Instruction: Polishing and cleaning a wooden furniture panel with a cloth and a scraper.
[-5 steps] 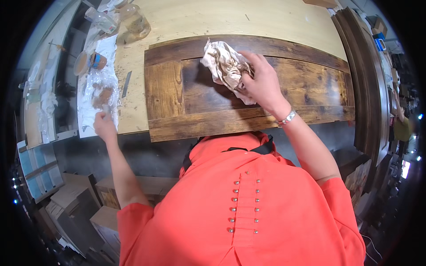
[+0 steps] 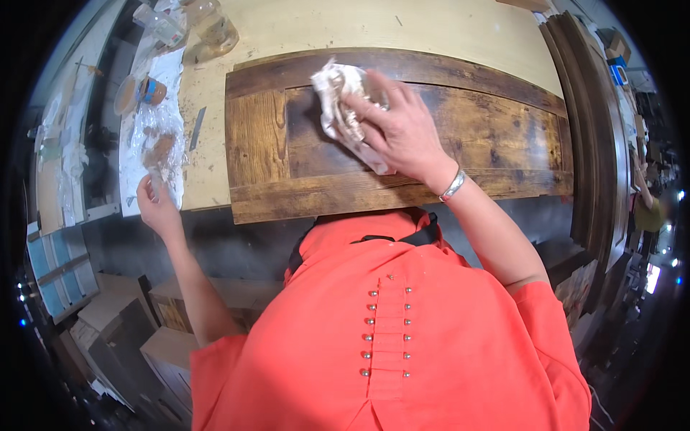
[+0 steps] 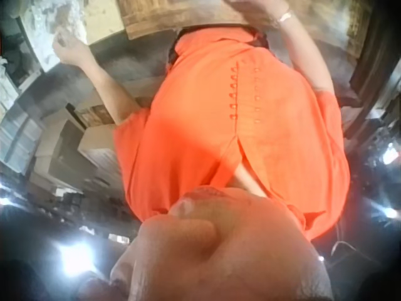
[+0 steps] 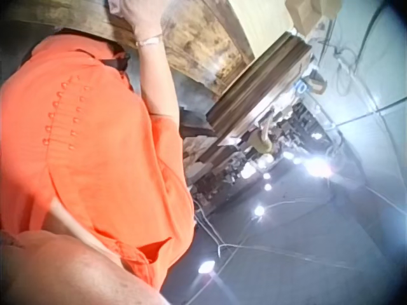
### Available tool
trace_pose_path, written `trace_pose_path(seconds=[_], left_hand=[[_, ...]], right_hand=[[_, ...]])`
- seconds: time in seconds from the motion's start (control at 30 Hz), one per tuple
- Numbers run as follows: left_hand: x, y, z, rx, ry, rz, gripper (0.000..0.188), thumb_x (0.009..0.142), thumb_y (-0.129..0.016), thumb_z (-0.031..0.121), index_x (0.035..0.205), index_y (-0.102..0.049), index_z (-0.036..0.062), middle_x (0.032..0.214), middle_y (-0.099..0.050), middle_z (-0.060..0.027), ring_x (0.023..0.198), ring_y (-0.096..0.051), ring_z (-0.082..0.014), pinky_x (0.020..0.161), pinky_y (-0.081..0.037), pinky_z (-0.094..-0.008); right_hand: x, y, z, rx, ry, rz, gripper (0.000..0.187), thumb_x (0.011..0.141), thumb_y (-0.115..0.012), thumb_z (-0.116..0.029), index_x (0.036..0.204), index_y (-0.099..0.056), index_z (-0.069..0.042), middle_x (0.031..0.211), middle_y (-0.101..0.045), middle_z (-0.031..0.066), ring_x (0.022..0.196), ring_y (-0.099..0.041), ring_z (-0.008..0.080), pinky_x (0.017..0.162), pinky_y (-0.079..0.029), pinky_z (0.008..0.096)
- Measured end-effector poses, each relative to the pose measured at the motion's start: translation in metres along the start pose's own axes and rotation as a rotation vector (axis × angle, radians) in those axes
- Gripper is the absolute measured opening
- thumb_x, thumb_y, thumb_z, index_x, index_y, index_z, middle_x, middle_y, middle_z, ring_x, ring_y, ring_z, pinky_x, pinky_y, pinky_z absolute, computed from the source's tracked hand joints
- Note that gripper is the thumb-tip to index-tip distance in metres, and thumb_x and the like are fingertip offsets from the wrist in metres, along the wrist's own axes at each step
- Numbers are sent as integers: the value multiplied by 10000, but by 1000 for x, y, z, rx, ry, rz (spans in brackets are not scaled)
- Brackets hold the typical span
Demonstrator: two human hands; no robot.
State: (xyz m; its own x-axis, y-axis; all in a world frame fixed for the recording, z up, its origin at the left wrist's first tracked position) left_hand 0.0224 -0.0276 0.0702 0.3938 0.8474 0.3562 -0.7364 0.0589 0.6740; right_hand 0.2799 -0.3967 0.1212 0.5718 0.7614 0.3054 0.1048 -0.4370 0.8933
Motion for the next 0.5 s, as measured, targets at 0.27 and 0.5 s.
trace_pose_path(seconds=[0.27,0.5], left_hand=[[-128,11,105,16,-225,-65,379,814,-623,-30,1180,-676,52,970,-574,-110,906,-547,-282,827,-454,-375],[-167,-25,148,213,-237,-122,391,802,-626,-70,1162,-697,65,977,-563,-97,913,-530,-264,819,-456,-369]], right_hand=[[-8,-33,2,133,233,41,278,755,-657,-100,1016,-590,-33,1189,-587,108,1108,-538,326,952,-433,438],[-2,-38,10,163,284,126,373,753,-690,-101,1108,-658,-208,1099,-624,79,979,-581,296,865,-469,414]])
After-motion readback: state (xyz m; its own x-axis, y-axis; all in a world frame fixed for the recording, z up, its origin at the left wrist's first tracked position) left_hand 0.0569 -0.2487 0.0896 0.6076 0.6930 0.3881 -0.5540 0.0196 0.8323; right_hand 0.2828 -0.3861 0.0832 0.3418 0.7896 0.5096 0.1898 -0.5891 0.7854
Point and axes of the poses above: each hand's wrist, its own x-axis towards the middle knuckle, its own y-axis out of the back of the hand, z = x × y, the point moved 4 cm from there along x, towards the middle knuckle
